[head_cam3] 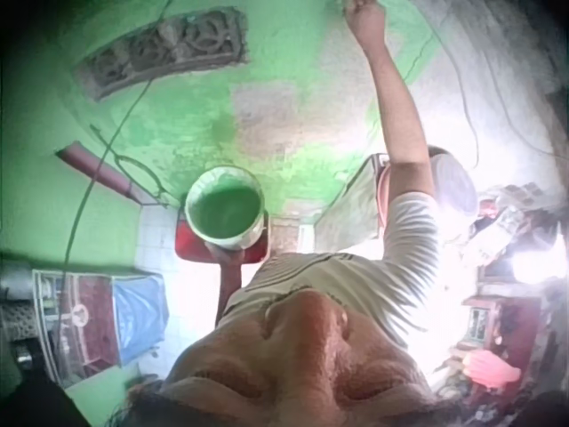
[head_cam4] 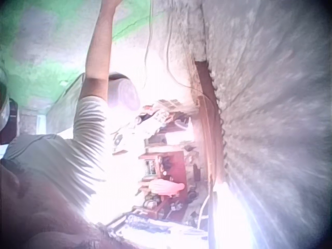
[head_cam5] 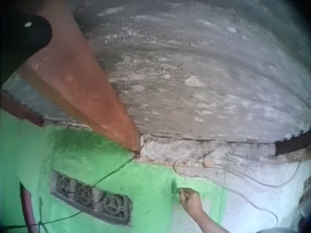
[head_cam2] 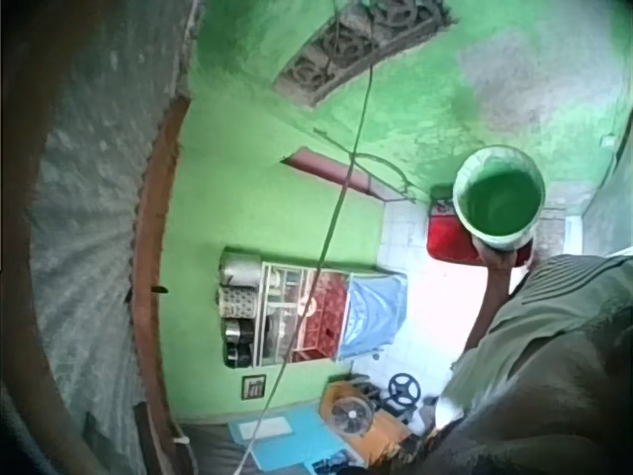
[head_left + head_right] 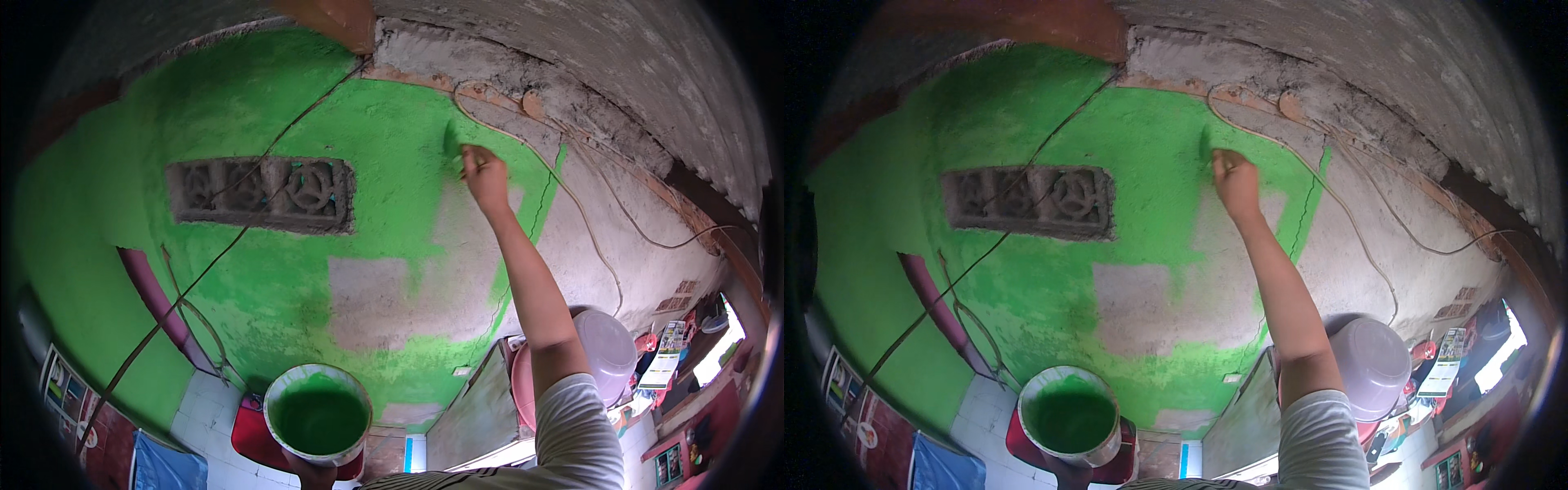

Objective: The person paints a concrete wall with green paint using a small brush, frequently dipping the brush into a bucket of green paint held in the other hand.

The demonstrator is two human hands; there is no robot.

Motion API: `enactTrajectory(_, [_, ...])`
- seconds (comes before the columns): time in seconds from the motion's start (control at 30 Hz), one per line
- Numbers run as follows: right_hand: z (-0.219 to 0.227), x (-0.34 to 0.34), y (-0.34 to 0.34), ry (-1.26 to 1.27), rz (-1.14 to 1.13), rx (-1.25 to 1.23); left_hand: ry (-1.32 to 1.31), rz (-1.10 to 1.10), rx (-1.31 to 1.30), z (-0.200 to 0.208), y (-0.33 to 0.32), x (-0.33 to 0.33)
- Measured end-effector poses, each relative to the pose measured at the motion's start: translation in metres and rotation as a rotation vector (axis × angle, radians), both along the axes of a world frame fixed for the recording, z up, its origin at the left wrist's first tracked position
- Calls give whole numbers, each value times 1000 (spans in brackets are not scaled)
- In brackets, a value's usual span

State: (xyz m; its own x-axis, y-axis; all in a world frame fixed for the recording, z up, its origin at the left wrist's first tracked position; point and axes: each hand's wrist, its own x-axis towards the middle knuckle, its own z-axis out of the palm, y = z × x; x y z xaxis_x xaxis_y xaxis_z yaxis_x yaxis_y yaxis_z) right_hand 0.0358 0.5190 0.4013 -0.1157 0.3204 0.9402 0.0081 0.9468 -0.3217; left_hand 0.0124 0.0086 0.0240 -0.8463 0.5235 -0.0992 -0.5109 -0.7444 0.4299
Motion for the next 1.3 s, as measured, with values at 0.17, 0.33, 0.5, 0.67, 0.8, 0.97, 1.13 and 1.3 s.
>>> enactTrajectory(0.17, [-2,0,-34,-68,294,-350,2,24,-9,8,-7,0])
enactTrajectory(0.33, [-15,22,-14,534,78,-360,-28,-2,-28,2,-8,-2])
enactTrajectory(0.5, [-35,-16,-27,553,196,-296,-1,-1,-41,-5,-4,-2])
enactTrajectory(0.67, [-37,-57,-48,318,521,-466,-9,4,-72,-15,-7,-3])
enactTrajectory(0.8, [-37,-16,-14,435,395,-416,-27,7,-77,-25,-9,-4])
enactTrajectory(0.97, [-54,68,8,547,78,-458,-19,20,-82,-38,-13,-6])
enactTrajectory(1.13, [-76,61,19,294,-547,180,176,54,-152,-75,-8,-12])
enactTrajectory(1.3, [-89,-24,-69,-8,-200,-75,-57,29,-120,-98,-27,-28])
